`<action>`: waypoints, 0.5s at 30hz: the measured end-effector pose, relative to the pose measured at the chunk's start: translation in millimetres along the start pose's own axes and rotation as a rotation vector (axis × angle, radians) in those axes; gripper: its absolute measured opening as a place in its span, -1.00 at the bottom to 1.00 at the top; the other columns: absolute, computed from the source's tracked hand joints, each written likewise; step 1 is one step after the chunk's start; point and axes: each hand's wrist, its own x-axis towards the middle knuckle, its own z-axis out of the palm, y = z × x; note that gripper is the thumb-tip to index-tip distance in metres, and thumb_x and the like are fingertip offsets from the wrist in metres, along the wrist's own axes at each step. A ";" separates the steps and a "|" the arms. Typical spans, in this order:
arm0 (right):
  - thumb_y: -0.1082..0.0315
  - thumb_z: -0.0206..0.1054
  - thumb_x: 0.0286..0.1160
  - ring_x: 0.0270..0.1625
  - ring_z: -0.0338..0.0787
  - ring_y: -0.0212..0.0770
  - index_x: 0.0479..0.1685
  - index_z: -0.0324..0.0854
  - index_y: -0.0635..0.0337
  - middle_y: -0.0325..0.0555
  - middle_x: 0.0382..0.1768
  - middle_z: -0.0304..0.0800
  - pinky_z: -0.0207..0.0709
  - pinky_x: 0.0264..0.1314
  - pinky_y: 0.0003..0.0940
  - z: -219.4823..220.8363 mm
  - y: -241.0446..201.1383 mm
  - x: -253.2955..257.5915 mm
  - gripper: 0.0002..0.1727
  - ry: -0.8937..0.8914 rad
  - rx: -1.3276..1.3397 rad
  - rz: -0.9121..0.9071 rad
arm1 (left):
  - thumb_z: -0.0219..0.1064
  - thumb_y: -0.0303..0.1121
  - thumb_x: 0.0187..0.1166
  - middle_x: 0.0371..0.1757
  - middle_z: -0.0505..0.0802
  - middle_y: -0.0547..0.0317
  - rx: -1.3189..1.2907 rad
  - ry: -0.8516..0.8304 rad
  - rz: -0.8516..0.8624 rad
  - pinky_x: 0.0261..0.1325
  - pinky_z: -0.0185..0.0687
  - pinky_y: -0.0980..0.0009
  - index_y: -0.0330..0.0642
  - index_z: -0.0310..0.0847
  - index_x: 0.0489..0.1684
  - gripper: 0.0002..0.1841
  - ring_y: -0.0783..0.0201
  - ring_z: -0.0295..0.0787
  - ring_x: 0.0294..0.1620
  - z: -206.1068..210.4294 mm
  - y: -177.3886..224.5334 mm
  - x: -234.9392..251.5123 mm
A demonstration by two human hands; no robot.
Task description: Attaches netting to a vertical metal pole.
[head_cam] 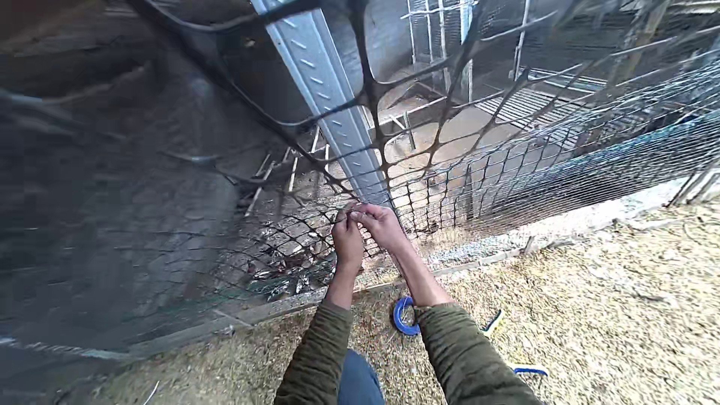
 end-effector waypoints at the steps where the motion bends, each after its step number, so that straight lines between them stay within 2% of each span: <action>1: 0.31 0.38 0.62 -0.29 0.71 -0.53 -0.14 0.83 0.28 -0.21 -0.32 0.86 0.61 -0.03 -0.44 0.3 1.4 0.1 -0.80 -0.002 -0.005 -0.007 | 0.05 -0.54 0.79 0.07 0.84 -0.04 -0.012 0.028 -0.002 0.36 0.61 0.42 -0.50 0.63 0.18 -0.73 0.41 0.76 0.14 2.3 -0.7 -2.0; 4: 0.31 0.38 0.62 -0.28 0.72 -0.52 -0.15 0.84 0.29 -0.18 -0.31 0.88 0.62 -0.02 -0.44 0.3 4.8 0.8 -0.78 0.003 -0.030 -0.061 | 0.07 -0.54 0.78 0.07 0.84 -0.02 -0.017 0.145 -0.005 0.35 0.61 0.42 -0.48 0.68 0.09 -0.75 0.41 0.75 0.15 13.5 -2.8 -6.9; 10: 0.31 0.35 0.62 -0.16 0.83 -0.40 -0.15 0.85 0.31 -0.08 -0.25 0.92 0.68 0.10 -0.31 0.5 6.8 3.9 -0.76 0.023 -0.115 -0.177 | 0.17 -0.50 0.75 0.19 0.84 -0.23 0.111 0.373 0.003 0.45 0.56 0.31 -0.53 0.73 0.07 -0.75 0.18 0.77 0.27 34.1 -6.1 -11.2; 13: 0.31 0.36 0.61 -0.17 0.83 -0.39 -0.18 0.85 0.28 -0.10 -0.28 0.91 0.67 0.07 -0.29 -0.1 8.3 6.3 -0.78 0.022 -0.140 -0.196 | 0.16 -0.46 0.78 0.24 0.84 -0.17 0.070 0.392 -0.084 0.46 0.56 0.35 -0.49 0.72 0.12 -0.73 0.25 0.77 0.29 37.7 3.4 -12.4; 15: 0.32 0.36 0.60 -0.19 0.83 -0.35 -0.17 0.85 0.30 -0.07 -0.29 0.91 0.68 0.06 -0.26 -0.5 10.8 8.1 -0.78 0.030 -0.164 -0.224 | 0.16 -0.47 0.78 0.10 0.86 -0.13 0.055 0.395 -0.154 0.36 0.62 0.32 -0.47 0.72 0.09 -0.75 0.26 0.80 0.17 38.6 11.0 -10.7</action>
